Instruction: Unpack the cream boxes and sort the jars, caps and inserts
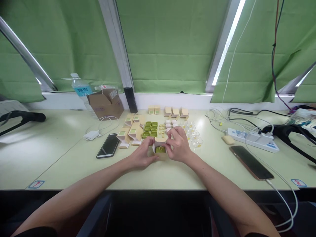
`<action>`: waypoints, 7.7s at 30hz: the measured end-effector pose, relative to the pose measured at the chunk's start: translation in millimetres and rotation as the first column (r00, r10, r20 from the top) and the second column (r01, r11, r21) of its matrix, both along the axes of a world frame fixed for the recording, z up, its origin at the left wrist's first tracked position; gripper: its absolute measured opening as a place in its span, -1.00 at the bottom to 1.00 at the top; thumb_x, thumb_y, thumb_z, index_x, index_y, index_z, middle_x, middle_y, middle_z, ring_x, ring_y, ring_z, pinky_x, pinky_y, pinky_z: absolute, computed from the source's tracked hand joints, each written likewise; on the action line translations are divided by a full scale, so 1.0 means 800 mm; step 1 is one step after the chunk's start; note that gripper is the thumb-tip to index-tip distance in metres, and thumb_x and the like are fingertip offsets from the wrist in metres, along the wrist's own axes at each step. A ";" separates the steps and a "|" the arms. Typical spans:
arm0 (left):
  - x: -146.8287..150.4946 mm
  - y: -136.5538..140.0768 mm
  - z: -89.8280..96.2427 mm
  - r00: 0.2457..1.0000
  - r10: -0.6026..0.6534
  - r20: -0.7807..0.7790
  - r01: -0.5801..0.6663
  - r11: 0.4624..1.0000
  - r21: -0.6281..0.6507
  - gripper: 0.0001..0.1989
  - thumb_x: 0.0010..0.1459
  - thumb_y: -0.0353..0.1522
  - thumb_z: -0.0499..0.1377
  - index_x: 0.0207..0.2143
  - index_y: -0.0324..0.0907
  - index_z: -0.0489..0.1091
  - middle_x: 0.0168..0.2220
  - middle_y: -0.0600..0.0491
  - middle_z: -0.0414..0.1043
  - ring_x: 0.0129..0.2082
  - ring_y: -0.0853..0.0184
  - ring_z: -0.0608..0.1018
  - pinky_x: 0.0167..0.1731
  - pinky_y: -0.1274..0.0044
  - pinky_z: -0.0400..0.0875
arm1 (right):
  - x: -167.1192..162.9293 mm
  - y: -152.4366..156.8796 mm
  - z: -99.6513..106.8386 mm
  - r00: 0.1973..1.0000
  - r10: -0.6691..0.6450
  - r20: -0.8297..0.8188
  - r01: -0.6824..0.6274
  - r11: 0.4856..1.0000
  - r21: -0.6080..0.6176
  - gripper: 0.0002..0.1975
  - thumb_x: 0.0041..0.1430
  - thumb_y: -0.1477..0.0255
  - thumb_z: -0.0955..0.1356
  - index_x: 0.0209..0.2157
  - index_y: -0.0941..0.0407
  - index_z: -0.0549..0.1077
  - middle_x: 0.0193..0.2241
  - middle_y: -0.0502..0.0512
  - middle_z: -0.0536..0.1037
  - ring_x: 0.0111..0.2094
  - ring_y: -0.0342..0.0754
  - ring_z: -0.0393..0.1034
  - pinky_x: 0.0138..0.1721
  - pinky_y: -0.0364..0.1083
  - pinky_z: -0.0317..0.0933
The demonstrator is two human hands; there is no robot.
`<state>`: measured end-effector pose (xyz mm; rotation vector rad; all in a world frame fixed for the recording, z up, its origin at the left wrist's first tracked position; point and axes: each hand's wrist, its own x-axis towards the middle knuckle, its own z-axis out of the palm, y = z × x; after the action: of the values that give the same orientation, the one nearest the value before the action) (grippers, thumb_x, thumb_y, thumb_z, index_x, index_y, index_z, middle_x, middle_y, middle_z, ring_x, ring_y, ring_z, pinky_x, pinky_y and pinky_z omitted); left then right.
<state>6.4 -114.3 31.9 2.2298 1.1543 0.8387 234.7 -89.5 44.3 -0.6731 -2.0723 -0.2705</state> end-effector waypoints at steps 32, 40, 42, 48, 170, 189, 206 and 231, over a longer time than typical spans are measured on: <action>-0.004 0.006 -0.001 0.985 0.131 0.112 -0.136 0.990 0.044 -0.47 0.12 -0.23 0.29 0.04 -0.10 0.11 0.03 -0.14 0.37 0.05 -0.03 0.47 -0.02 0.14 0.39 | 0.000 0.004 0.004 0.774 -0.103 -0.624 -0.320 0.788 -0.526 -0.70 0.36 0.08 0.32 -0.26 0.03 0.37 -0.26 0.10 0.60 -0.22 0.01 0.51 -0.19 -0.02 0.37; -0.010 0.018 -0.005 0.870 0.100 0.482 -0.140 0.989 0.047 -0.42 0.19 -0.19 0.25 0.10 -0.05 -0.03 0.04 -0.08 0.34 0.02 0.15 0.49 -0.01 0.30 0.39 | 0.004 0.011 0.000 0.971 -0.240 -0.001 0.200 0.812 -0.548 -0.90 0.29 0.44 0.29 -0.32 0.05 0.42 -0.35 0.07 0.59 -0.28 0.05 0.46 -0.26 -0.04 0.22; -0.009 0.019 -0.006 0.844 0.086 0.530 -0.107 0.994 0.009 -0.40 0.22 -0.17 0.25 0.12 -0.04 -0.05 0.01 -0.06 0.38 0.01 0.17 0.49 -0.01 0.32 0.38 | -0.001 0.011 -0.007 0.956 -0.253 0.149 0.293 0.811 -0.506 -0.91 0.26 0.50 0.30 -0.32 0.06 0.44 -0.31 0.11 0.59 -0.25 0.06 0.45 -0.26 -0.05 0.20; -0.006 0.017 -0.003 0.755 0.069 0.652 0.023 0.991 -0.131 -0.33 0.22 -0.09 0.28 0.17 -0.04 -0.06 -0.10 -0.01 0.46 -0.12 0.22 0.53 -0.06 0.35 0.39 | -0.008 0.011 -0.016 0.940 -0.252 0.230 0.334 0.818 -0.468 -0.92 0.24 0.49 0.33 -0.29 0.08 0.48 -0.25 0.16 0.58 -0.21 0.09 0.45 -0.23 -0.02 0.25; 0.006 0.005 -0.010 0.899 -0.065 0.433 -0.030 0.977 0.209 -0.50 0.22 -0.34 0.29 0.18 -0.12 0.27 0.10 -0.14 0.49 0.09 0.12 0.57 0.09 0.29 0.50 | -0.037 -0.007 -0.006 0.634 -0.126 -0.763 -0.683 0.371 -0.629 -0.33 -0.15 0.10 0.63 -0.13 0.00 0.28 -0.37 -0.01 0.68 -0.49 -0.08 0.50 -0.45 -0.10 0.39; 0.002 0.007 0.002 0.903 -0.007 0.429 0.014 1.000 -0.012 -0.65 0.31 -0.09 0.17 -0.34 -0.19 0.47 -0.38 0.02 0.53 -0.36 0.30 0.54 -0.32 0.50 0.41 | -0.032 -0.016 0.015 0.622 -0.278 -0.732 -0.590 0.449 -0.672 -0.38 -0.26 0.25 0.64 -0.16 0.04 0.37 -0.24 0.09 0.72 -0.19 0.18 0.66 -0.18 0.10 0.57; -0.006 0.034 0.005 0.708 0.363 0.605 -0.205 0.927 -0.315 -0.61 0.21 -0.09 0.24 -0.50 -0.15 0.27 -0.67 0.16 0.33 -0.66 0.44 0.35 -0.57 0.59 0.20 | -0.030 -0.022 -0.004 0.770 -0.006 -0.638 -0.542 0.521 -0.659 -0.57 0.24 0.17 0.44 0.03 -0.09 0.22 -0.15 0.03 0.51 -0.30 -0.09 0.43 -0.41 -0.10 0.37; -0.001 0.027 0.009 0.630 0.269 0.729 -0.048 0.950 -0.309 -0.60 0.18 -0.05 0.29 -0.23 -0.18 0.32 -0.54 0.15 0.46 -0.65 0.47 0.43 -0.56 0.59 0.23 | 0.003 0.071 0.029 0.713 -0.234 -0.661 -0.429 0.600 -0.675 -0.63 0.03 0.13 0.55 -0.30 0.10 0.51 -0.45 0.04 0.58 -0.48 -0.06 0.51 -0.44 -0.07 0.41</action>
<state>5.5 -92.9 39.4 1.2960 0.9463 1.4277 237.0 -32.8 67.8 -0.9722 -1.3554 0.9687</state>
